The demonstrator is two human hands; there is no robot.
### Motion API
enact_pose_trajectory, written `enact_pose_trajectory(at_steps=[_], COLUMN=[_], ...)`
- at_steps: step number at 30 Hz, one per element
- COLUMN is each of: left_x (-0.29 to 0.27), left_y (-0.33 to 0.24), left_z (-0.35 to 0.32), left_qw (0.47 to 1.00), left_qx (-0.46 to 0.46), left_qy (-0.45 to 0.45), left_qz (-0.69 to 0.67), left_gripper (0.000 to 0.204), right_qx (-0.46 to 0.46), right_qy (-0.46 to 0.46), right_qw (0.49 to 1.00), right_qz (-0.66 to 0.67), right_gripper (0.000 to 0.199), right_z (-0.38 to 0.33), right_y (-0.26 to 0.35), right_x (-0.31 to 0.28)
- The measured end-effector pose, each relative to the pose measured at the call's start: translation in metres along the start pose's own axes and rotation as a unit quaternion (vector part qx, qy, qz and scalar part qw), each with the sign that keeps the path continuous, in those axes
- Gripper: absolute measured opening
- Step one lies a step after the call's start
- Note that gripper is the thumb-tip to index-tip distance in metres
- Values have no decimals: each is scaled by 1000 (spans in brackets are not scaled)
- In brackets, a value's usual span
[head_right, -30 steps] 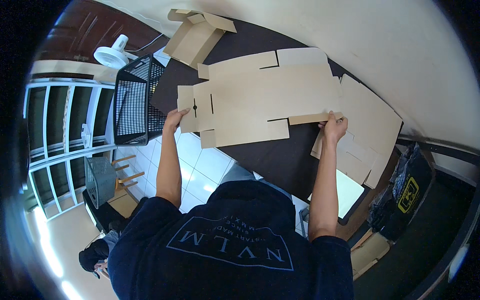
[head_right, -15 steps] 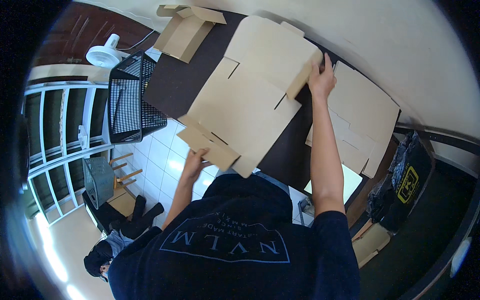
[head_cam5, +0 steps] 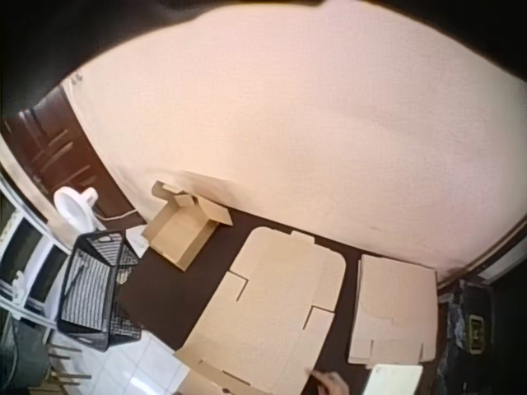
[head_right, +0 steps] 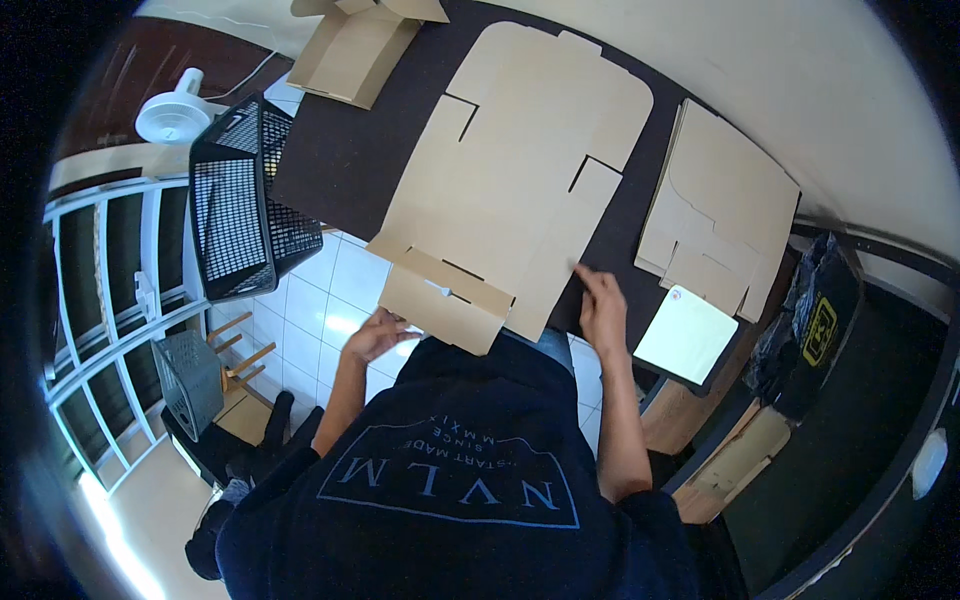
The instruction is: The person assembles storage boxes by folding flat cardboard templates by hand.
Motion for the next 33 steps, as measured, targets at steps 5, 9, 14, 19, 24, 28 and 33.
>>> enact_pose_trajectory(at_steps=[5,9,14,19,24,28,33], left_x=[-40,-35,-54,2,55,69,74], left_y=[-57,-106,-127,-143,-109,-107,-107], left_z=[39,55,79,70,55,52,51], left_qw=[991,863,858,753,745,706,696], left_qx=[56,292,301,491,442,466,455], left_qy=[-61,-140,-72,-59,23,-3,-4], left_qz=[101,388,410,435,499,534,555], left_gripper=[88,68,32,18,27,34,39], right_qx=[40,34,176,189,34,-56,-80], right_qy=[47,-4,-100,-227,-184,-206,-152], right_qw=[996,999,968,942,981,967,966], right_qz=[-61,-34,152,161,42,-139,-194], right_gripper=[67,60,24,18,23,29,34], right_z=[-75,-95,-86,-81,-71,-62,-54], right_y=[21,8,-5,17,82,123,127], right_x=[32,55,56,68,90,107,109])
Point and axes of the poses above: each hand's wrist, its own z-axis towards the middle knuckle, its own x-axis out of the palm, y = z × x, the point moved 5 cm from there along z, towards the middle knuckle, and after that the axes turned 14 degrees about -y, right-handed, at the moved point
